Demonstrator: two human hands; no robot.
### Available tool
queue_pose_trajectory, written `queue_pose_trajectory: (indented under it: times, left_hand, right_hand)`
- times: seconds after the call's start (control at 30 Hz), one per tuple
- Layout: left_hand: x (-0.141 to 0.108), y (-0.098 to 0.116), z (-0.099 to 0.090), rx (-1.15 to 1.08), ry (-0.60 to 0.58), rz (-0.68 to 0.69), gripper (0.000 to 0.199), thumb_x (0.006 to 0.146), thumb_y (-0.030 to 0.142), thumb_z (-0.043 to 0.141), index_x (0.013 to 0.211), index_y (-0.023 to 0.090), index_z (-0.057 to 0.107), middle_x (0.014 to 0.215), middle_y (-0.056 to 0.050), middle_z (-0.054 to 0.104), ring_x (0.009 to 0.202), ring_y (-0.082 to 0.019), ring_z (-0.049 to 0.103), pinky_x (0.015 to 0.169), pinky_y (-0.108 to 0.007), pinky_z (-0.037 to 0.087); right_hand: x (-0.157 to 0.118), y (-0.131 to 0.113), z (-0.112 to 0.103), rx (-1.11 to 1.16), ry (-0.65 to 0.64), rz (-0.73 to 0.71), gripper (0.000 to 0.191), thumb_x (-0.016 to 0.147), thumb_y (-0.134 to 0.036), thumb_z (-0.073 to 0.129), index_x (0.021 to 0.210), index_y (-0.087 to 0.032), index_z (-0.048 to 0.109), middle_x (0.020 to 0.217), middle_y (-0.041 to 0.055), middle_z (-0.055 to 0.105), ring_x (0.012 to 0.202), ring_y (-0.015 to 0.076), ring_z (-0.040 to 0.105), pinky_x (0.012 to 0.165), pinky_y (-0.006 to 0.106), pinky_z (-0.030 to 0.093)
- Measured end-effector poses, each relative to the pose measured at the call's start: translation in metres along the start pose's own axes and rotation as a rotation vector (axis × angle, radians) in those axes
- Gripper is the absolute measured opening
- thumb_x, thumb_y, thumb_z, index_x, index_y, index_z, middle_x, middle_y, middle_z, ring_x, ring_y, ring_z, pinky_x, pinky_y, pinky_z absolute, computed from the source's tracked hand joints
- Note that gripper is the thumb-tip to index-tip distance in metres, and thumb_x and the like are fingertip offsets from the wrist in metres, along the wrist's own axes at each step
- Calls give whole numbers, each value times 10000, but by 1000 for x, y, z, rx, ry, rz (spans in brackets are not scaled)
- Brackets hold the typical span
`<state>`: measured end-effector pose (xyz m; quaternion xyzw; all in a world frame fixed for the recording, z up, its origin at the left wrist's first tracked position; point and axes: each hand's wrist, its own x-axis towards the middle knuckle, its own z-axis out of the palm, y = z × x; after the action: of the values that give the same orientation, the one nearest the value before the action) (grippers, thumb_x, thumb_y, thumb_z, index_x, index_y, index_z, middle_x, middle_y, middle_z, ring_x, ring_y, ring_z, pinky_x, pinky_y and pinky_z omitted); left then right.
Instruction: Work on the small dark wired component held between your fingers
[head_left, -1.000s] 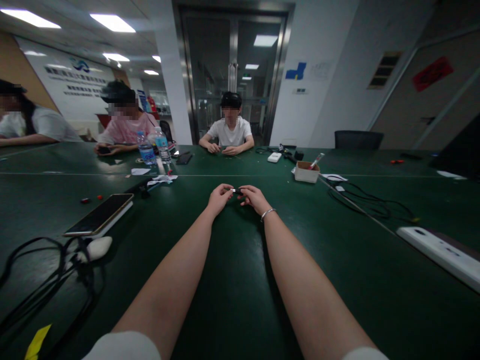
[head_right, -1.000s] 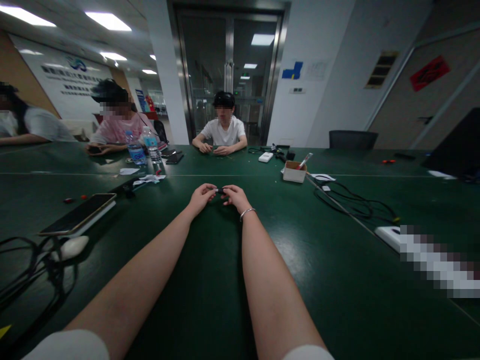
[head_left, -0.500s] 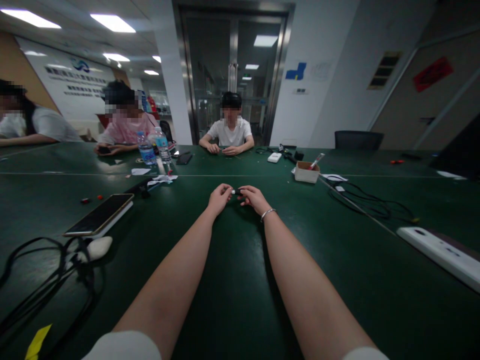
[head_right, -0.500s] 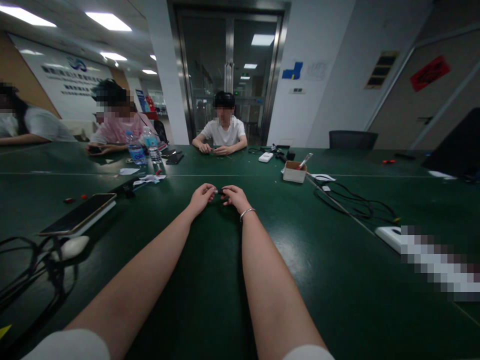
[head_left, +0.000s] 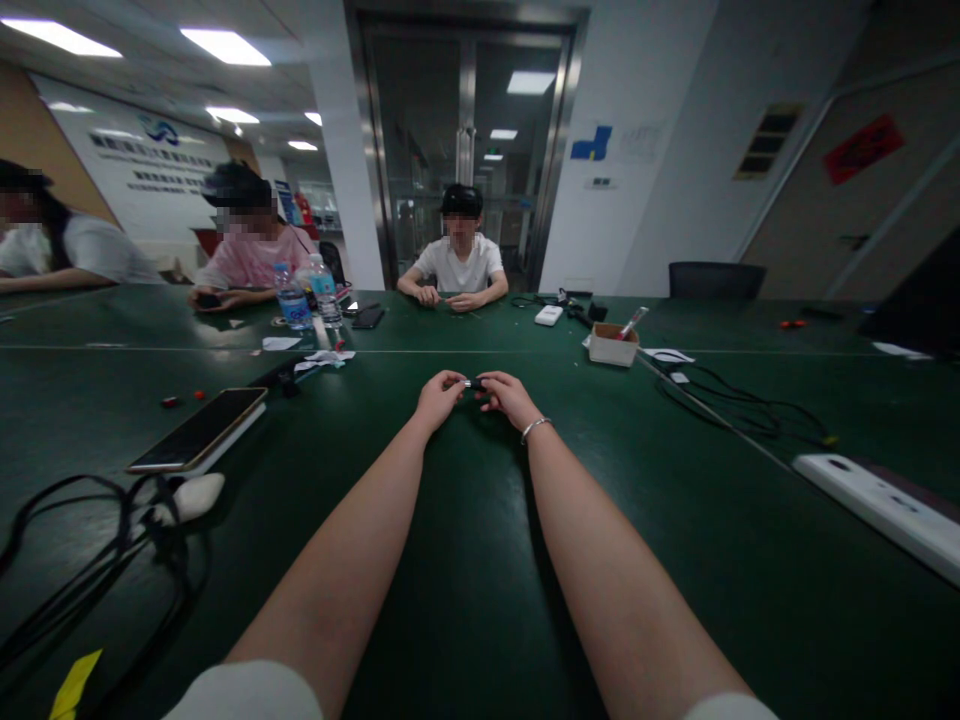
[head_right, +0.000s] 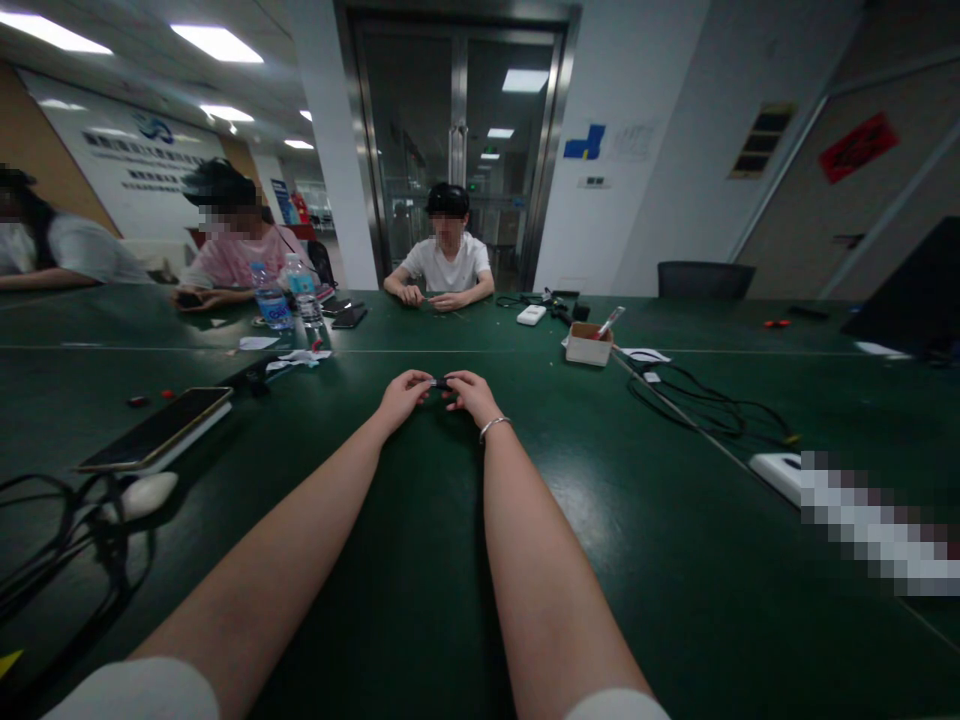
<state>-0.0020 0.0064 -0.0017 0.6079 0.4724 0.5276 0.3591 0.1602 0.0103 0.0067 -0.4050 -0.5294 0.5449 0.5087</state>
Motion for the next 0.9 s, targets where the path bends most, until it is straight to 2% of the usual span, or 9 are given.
queue_pose_trajectory:
  times: [0.13,0.3,0.47,0.73,0.9]
  left_hand:
    - [-1,1,0,-13,-16,16,199,773,299,588,936,187,612,764,-11,602,631,-113,574,586,-237,457]
    - [-2,2,-1,-11,-25,24,188,776,318,581,902,183,614,691,-1,594,627,-117,566,577,-227,442]
    - [-1,0,-1,48,-18,20,240,701,287,647,919,185,642,703,-3,614,651,-129,571,604,-244,437]
    - [2,-5,0,-11,-24,18,241,732,321,632,917,166,644,715,-27,641,662,-136,589,624,-257,446]
    - [3,-4,0,35,15,27,198,721,316,653,863,178,656,838,-49,659,765,-150,596,667,-258,465]
  right_hand:
    - [0,0,0,3,-1,-6,93,842,-137,559,912,-136,621,575,-10,628,351,32,435,444,191,531]
    - [0,0,1,1,9,-1,92,839,-131,558,903,-135,624,573,-6,629,356,39,445,444,196,532]
    - [0,0,1,3,18,-2,97,843,-131,552,913,-133,619,575,-6,628,346,36,435,446,201,533]
    - [-1,-1,1,8,16,3,113,839,-111,531,911,-130,615,562,-11,618,352,41,443,446,203,536]
    - [0,0,1,5,22,2,100,837,-117,549,906,-133,619,566,-8,619,361,41,450,452,202,538]
